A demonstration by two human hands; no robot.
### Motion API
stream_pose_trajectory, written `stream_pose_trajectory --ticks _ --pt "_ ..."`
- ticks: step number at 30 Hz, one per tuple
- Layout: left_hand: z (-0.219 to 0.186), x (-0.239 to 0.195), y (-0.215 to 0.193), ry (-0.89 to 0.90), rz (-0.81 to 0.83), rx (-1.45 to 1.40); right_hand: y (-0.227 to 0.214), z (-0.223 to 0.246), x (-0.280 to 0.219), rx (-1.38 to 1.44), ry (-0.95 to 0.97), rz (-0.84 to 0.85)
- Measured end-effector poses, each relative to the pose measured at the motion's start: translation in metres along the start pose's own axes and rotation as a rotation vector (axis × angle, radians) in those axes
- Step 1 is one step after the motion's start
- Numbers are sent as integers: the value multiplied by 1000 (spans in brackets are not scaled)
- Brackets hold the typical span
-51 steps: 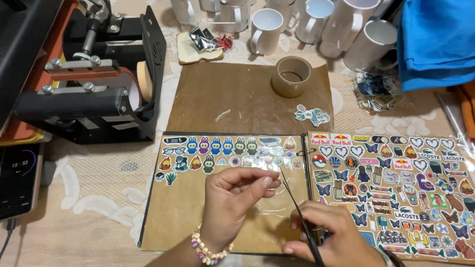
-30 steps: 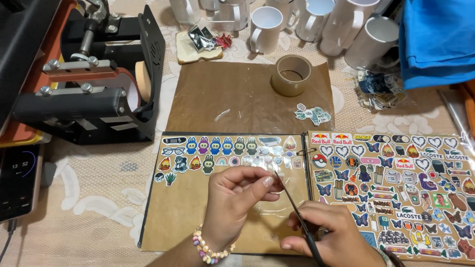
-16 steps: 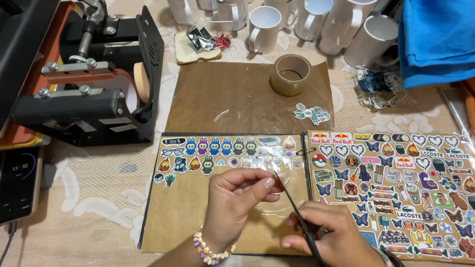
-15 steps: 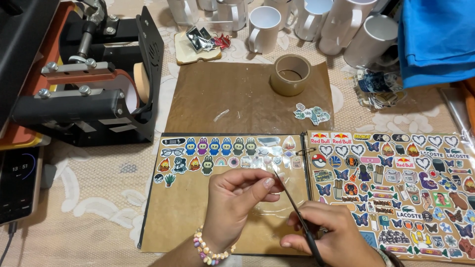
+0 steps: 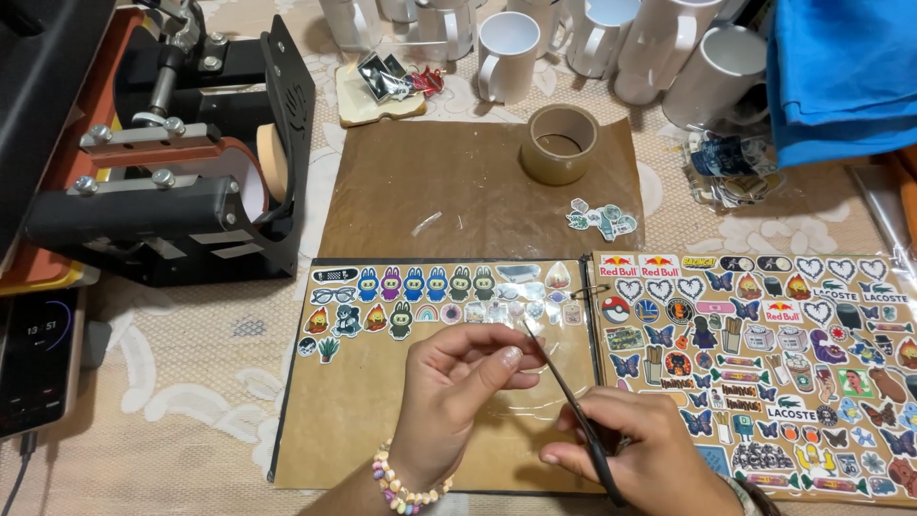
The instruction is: The person is organizing a collection of stickers by selecting them from sheets, trimming some with scissors, and carefully inserting them into the pockets of a clear plastic binder sleeve.
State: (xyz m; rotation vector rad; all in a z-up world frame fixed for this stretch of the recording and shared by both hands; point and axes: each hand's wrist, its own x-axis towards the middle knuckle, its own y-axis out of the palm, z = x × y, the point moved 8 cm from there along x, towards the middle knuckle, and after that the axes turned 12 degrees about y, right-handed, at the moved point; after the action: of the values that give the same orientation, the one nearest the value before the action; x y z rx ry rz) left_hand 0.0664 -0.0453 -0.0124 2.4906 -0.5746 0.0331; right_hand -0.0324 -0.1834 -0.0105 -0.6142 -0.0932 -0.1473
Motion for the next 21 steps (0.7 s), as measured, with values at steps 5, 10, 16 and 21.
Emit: stream_pose_trajectory --ticks 5,10,16,21 --pt "-14 -1 2 98 30 81 -4 1 3 -62 23 -54" --pt "-67 -10 17 813 106 784 -8 1 -1 -321 16 -125" --pt "-73 -18 44 1143 267 1265 -3 2 -9 -860 -31 -266" --pt "-67 -13 39 1083 259 1213 0 -9 -16 -986 -36 -228"
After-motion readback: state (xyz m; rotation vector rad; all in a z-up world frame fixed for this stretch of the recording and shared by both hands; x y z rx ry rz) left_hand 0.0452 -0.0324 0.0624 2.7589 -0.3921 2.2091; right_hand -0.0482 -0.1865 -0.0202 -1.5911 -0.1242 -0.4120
